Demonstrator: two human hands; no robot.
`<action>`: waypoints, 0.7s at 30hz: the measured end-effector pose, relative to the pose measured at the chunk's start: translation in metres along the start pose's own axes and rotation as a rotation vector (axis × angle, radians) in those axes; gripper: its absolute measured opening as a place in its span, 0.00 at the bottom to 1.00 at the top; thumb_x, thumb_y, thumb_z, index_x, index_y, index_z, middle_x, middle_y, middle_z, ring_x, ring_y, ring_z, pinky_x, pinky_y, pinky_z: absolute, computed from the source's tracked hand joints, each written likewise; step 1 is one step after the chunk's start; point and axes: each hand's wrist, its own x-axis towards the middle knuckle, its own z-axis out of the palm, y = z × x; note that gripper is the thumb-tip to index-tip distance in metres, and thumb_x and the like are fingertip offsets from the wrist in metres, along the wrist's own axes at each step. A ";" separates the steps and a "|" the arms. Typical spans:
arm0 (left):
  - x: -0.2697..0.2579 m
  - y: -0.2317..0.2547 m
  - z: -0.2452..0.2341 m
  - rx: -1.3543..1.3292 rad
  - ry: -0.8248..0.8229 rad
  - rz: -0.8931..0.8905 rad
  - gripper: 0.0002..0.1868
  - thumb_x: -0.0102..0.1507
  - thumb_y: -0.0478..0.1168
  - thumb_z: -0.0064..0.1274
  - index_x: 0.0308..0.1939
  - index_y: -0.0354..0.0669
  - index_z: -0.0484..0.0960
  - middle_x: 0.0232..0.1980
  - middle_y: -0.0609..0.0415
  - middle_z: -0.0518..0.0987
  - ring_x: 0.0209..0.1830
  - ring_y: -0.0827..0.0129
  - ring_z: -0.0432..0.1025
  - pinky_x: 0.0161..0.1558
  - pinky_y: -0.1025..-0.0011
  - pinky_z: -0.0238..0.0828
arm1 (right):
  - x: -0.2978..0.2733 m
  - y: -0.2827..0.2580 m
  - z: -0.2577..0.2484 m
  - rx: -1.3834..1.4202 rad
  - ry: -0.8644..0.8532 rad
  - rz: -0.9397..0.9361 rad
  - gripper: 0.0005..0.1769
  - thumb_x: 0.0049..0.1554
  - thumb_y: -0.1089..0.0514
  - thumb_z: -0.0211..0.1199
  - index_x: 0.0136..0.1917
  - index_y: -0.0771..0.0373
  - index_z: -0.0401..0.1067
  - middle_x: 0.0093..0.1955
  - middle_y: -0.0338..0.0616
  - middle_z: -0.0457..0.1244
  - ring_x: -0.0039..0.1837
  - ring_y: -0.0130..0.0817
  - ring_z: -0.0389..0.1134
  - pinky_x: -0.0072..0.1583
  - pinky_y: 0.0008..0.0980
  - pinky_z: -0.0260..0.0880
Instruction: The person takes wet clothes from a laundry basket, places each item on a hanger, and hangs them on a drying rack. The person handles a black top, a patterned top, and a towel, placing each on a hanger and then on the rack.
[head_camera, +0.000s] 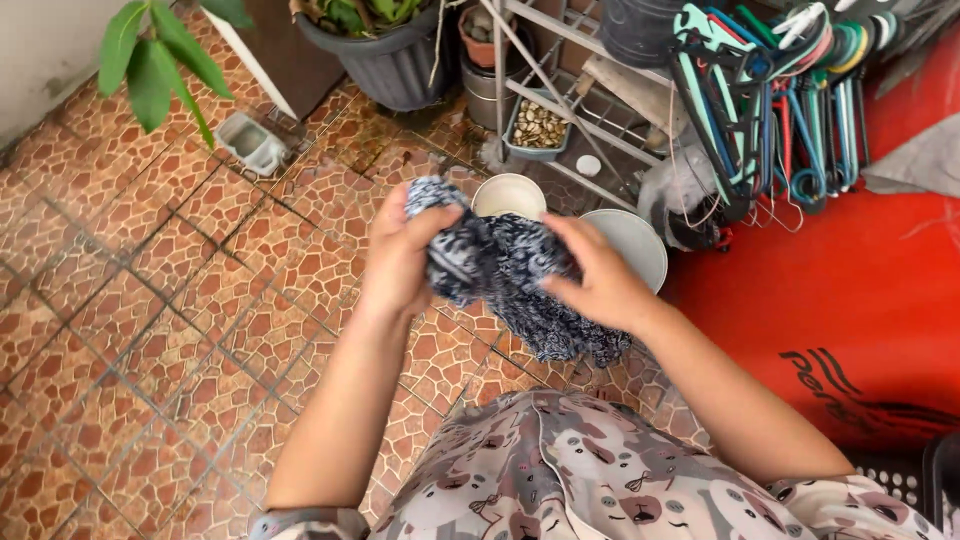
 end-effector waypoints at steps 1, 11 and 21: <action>0.003 -0.007 0.009 -0.004 0.012 0.012 0.20 0.54 0.27 0.62 0.50 0.33 0.77 0.36 0.46 0.78 0.33 0.61 0.79 0.33 0.60 0.82 | 0.003 -0.005 0.010 -0.002 -0.012 -0.012 0.40 0.51 0.68 0.67 0.76 0.66 0.60 0.70 0.69 0.58 0.73 0.67 0.58 0.73 0.64 0.55; -0.004 -0.015 0.029 0.417 -0.456 0.227 0.41 0.65 0.44 0.60 0.74 0.31 0.56 0.62 0.37 0.71 0.67 0.48 0.64 0.67 0.46 0.60 | 0.021 0.064 0.012 0.532 0.298 -0.032 0.09 0.67 0.61 0.56 0.50 0.63 0.76 0.43 0.42 0.70 0.47 0.27 0.70 0.54 0.37 0.75; -0.103 -0.161 -0.037 1.313 -0.624 -0.009 0.37 0.62 0.53 0.59 0.72 0.51 0.64 0.66 0.42 0.72 0.45 0.37 0.78 0.50 0.39 0.76 | 0.001 0.166 0.011 1.129 0.563 0.285 0.08 0.68 0.53 0.57 0.51 0.59 0.68 0.47 0.47 0.71 0.47 0.41 0.77 0.54 0.52 0.79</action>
